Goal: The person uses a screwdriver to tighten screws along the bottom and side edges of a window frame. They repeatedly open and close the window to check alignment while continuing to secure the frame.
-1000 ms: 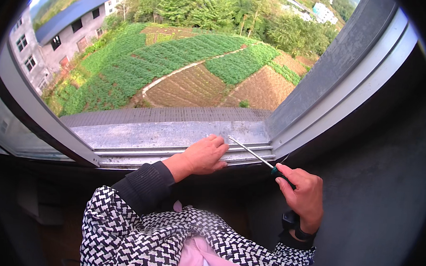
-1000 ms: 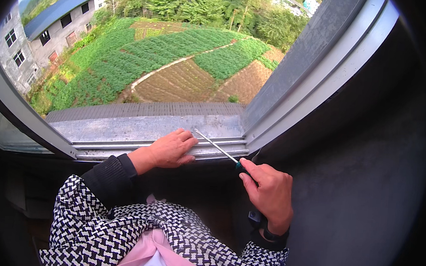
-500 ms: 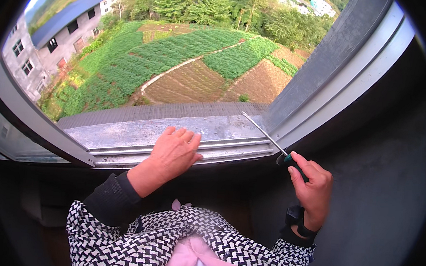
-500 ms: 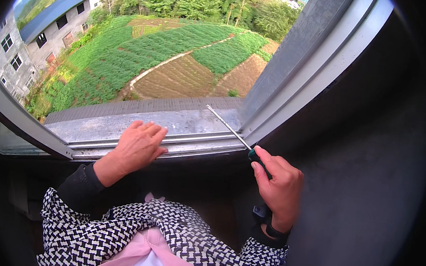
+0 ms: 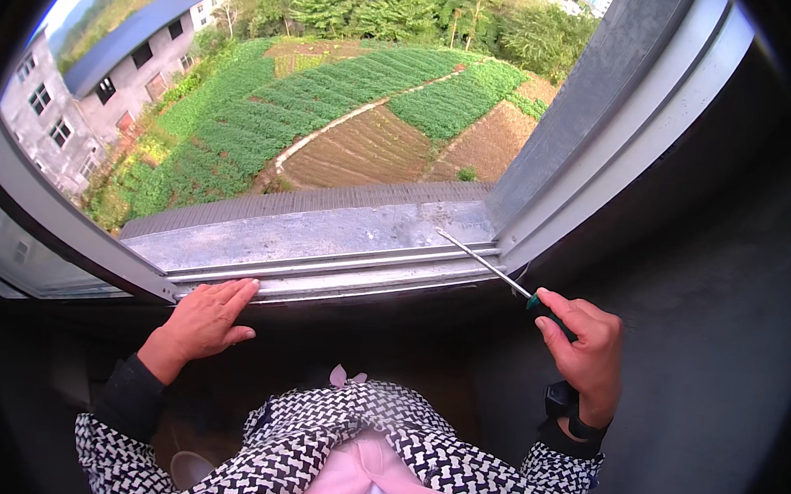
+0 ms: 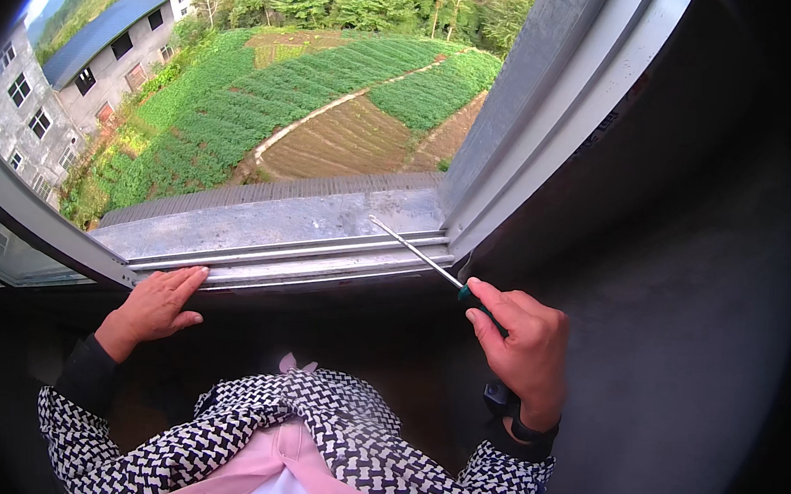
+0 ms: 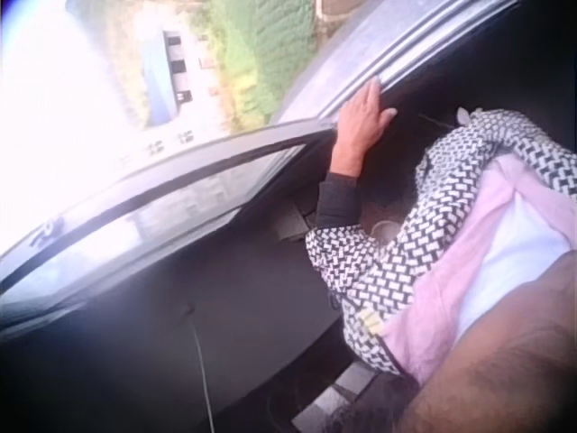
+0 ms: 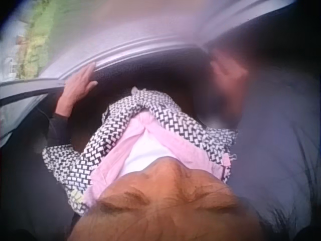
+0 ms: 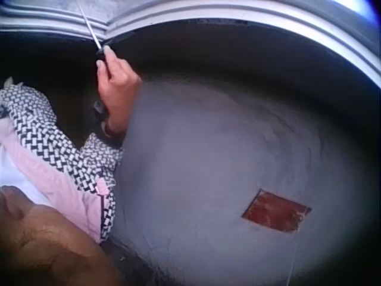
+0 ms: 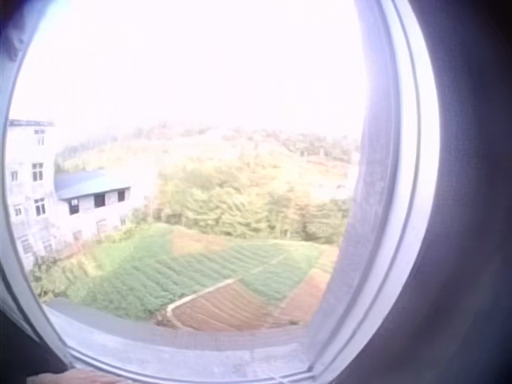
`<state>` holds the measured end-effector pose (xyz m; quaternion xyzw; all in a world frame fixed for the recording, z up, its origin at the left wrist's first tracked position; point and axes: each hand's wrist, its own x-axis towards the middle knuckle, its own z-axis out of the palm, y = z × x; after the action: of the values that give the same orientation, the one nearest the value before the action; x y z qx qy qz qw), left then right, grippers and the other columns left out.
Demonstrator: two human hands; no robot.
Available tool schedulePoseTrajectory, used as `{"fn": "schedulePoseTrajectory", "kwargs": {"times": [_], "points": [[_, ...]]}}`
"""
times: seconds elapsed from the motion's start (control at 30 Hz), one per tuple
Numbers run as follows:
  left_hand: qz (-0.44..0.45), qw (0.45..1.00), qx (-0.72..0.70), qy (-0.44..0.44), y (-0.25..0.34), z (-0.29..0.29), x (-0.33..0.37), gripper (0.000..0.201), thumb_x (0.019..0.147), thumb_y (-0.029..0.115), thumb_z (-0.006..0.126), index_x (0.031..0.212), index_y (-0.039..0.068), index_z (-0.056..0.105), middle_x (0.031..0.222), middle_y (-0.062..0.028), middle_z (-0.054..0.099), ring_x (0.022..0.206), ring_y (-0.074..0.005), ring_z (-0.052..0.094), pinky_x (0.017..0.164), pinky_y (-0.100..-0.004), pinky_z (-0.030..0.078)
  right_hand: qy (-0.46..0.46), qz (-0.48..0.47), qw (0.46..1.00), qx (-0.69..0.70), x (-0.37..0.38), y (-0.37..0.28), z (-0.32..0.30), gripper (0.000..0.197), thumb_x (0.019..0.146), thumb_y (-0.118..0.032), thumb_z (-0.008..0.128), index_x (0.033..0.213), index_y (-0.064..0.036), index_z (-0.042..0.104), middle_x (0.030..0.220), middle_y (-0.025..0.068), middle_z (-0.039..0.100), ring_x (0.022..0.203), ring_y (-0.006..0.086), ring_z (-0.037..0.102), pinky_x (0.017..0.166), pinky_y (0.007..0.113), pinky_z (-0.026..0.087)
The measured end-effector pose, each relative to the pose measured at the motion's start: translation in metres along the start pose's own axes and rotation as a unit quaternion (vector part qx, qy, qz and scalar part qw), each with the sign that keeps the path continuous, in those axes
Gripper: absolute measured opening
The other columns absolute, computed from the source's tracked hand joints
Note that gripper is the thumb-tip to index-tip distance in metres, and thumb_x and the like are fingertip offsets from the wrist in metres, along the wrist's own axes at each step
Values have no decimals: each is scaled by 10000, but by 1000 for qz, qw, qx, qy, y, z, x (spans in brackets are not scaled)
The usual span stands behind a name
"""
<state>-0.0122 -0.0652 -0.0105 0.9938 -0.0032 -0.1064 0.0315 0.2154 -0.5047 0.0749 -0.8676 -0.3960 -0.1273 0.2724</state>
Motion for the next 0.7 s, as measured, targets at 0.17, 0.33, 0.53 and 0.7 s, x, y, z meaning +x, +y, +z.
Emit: {"fn": "schedulePoseTrajectory", "kwargs": {"times": [0.17, 0.33, 0.53, 0.7], "points": [[-225, 972, 41, 50, -2, -10, -55, 606, 842, 287, 789, 1356, 46, 576, 1248, -133, 651, 1086, -334, 663, 872, -422, 531, -96, -75, 992, 40, 33, -7, 19, 329, 783, -104, 816, 1109, -107, 774, 772, 93, 704, 626, 272, 660, 547, 360, 499], [-189, 946, 55, 256, 30, 12, -60, 568, 818, 232, 797, 1323, 51, 611, 1289, -123, 625, 1244, -299, 595, 936, -416, 478, -144, -158, 976, 41, 57, -5, 61, 273, 806, -151, 798, 1076, -122, 779, 775, 106, 702, 667, 301, 675, 570, 397, 514], [-220, 940, 19, 260, 34, 35, -81, 517, 804, 128, 773, 1304, 81, 653, 1308, -132, 635, 1261, -334, 594, 969, -443, 472, -236, -204, 947, 71, 83, -25, 124, 266, 831, -162, 777, 1095, -124, 773, 806, 115, 716, 727, 326, 688, 625, 414, 531], [-244, 914, 20, 323, 20, 47, -88, 443, 805, 69, 741, 1245, 80, 693, 1237, -126, 661, 1179, -325, 636, 924, -429, 490, -219, -284, 920, 156, 105, -112, 206, 299, 850, -177, 776, 1146, -143, 754, 831, 86, 717, 729, 301, 686, 614, 406, 530]]}}
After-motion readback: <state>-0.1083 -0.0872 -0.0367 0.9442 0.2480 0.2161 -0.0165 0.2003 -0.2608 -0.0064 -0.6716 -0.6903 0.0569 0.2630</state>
